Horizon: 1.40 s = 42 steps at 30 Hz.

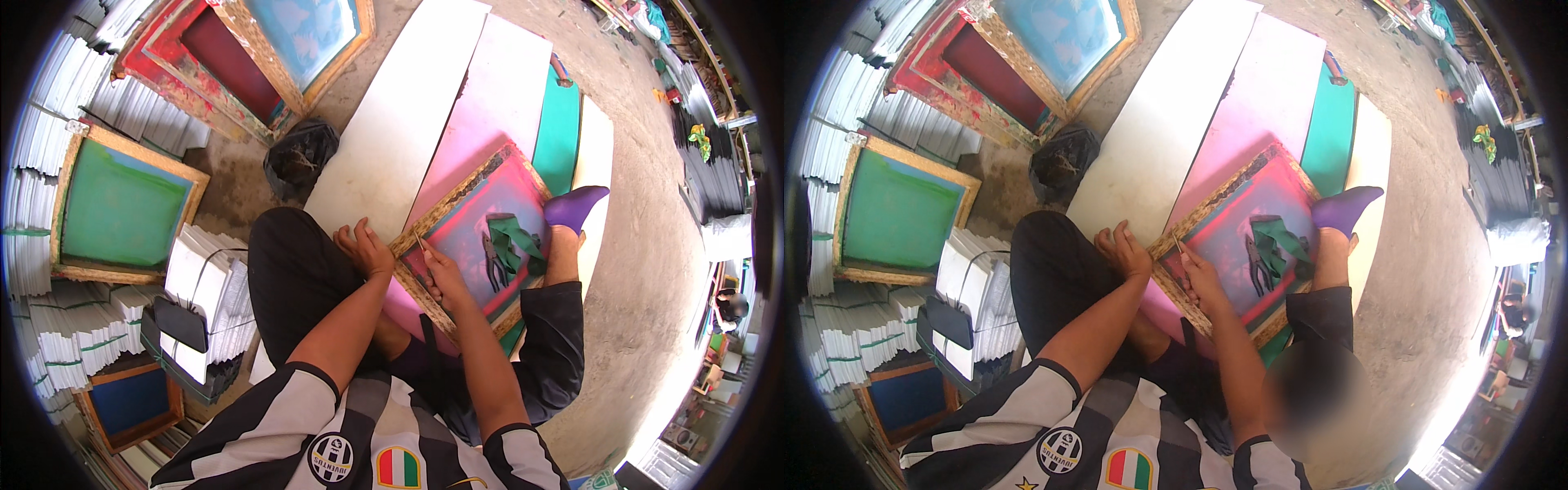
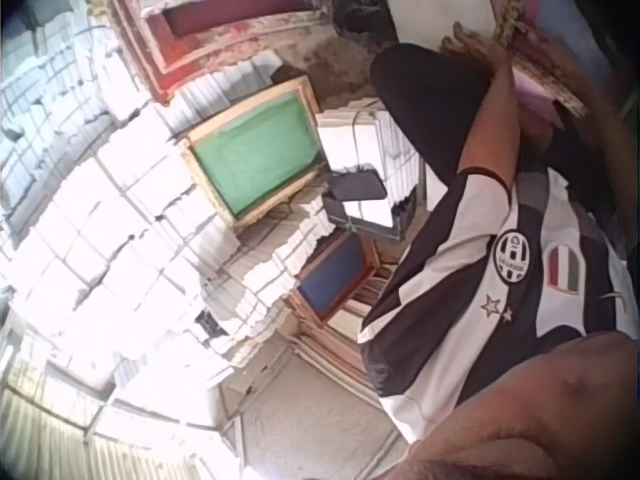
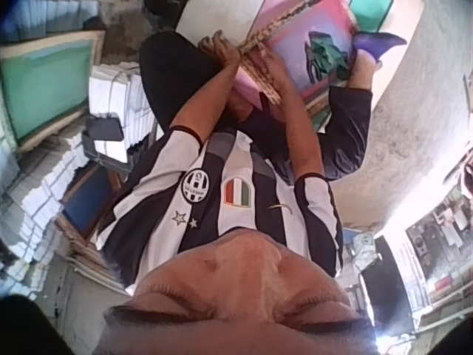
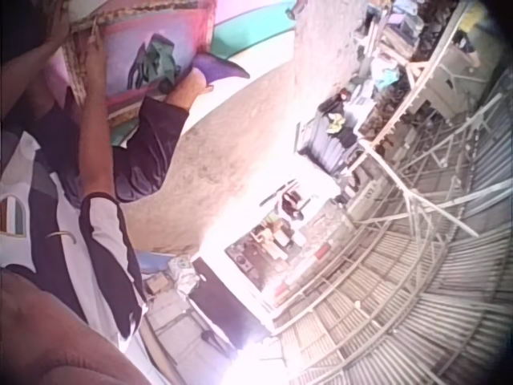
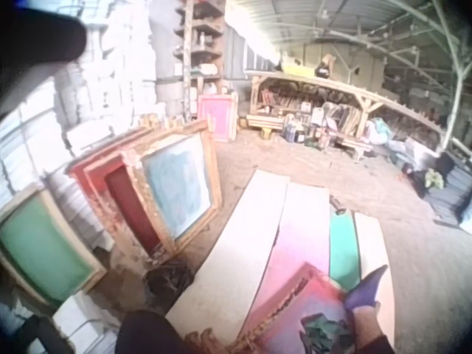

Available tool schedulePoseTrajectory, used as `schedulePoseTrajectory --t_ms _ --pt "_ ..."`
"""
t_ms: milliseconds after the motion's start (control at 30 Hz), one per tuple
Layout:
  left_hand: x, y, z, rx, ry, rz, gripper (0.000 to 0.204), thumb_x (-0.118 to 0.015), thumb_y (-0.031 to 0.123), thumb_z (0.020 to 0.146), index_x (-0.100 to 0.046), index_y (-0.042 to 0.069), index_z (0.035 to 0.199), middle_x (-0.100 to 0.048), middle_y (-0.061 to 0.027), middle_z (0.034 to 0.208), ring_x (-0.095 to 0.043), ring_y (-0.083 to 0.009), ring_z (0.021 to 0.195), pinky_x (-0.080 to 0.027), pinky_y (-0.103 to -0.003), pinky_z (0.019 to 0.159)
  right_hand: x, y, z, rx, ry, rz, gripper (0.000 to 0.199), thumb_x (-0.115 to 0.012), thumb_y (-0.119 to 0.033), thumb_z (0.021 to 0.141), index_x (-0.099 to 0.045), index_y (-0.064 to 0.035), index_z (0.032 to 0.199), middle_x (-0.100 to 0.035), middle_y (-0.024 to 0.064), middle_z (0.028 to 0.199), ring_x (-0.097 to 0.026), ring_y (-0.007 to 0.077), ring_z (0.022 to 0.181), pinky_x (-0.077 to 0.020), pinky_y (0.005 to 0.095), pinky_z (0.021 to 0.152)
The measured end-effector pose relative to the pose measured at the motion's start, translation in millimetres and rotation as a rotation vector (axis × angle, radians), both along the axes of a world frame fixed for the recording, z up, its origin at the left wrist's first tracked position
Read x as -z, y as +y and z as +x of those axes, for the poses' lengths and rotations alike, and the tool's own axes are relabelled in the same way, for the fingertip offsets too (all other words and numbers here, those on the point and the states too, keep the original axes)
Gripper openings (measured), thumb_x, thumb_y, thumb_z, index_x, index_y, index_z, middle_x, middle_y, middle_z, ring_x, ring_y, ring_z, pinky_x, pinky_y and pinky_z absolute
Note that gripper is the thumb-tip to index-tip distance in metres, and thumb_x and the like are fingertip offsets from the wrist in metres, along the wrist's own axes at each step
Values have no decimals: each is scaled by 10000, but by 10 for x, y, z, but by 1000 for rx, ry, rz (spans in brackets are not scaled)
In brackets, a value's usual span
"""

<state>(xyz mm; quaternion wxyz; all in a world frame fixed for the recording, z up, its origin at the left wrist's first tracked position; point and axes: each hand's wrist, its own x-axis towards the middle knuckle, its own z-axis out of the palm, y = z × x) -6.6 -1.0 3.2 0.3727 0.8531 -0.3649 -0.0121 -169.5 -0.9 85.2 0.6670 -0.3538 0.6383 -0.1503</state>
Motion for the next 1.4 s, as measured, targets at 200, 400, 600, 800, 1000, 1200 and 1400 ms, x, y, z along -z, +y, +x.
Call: schedulePoseTrajectory --t_ms 200,400,600,800,1000,1200,1400 --pt "15 -36 -44 10 -4 9 260 -505 207 1031 -689 111 1187 -443 -212 1332 -368 -418 1335 -322 -566 1138 192 145 -214 -306 231 -811 444 -544 -279 1067 -541 -179 1500 -733 168 1233 -735 345 982 -552 430 901" --pt "-6 -20 -44 14 -26 13 261 -504 220 1036 -685 119 1194 -443 -206 1334 -371 -423 1334 -334 -574 1129 -155 229 -171 -410 551 -498 439 -470 -396 1056 -510 -397 1493 -713 253 1095 -664 484 1029 -514 569 924" --pt "48 -33 -17 1 -31 11 265 -492 235 1047 -687 133 1195 -443 -212 1353 -364 -427 1353 -352 -578 1117 -352 116 -49 -527 685 -426 428 -487 -358 1053 -535 -364 1477 -733 199 1080 -683 467 974 -530 574 863" --pt "5 3 -30 12 42 20 248 -516 182 1030 -666 106 1212 -430 -234 1363 -330 -475 1379 -300 -612 1167 -603 -3 157 -750 826 -293 470 -458 -262 1044 -509 -233 1511 -728 251 1047 -705 444 949 -547 545 849" --pt "-74 -24 -80 31 3 60 246 -517 180 1029 -666 116 1213 -440 -226 1352 -341 -468 1379 -312 -603 1159 251 145 -168 -410 443 -598 517 -490 -260 1033 -457 -180 1543 -705 289 988 -683 476 975 -543 547 854" --pt "83 7 44 7 -58 28 243 -520 183 1024 -666 112 1204 -454 -223 1328 -366 -455 1350 -321 -605 1140 -372 69 38 -596 642 -314 441 -524 -301 1044 -569 -160 1459 -677 310 1098 -651 500 1030 -531 517 895" --pt "-13 -58 -51 33 -17 5 238 -514 191 1028 -673 111 1187 -453 -220 1323 -367 -454 1342 -321 -606 1132 416 196 -251 -203 143 -799 429 -509 -328 1058 -542 -302 1485 -701 288 1067 -678 478 991 -543 519 866"
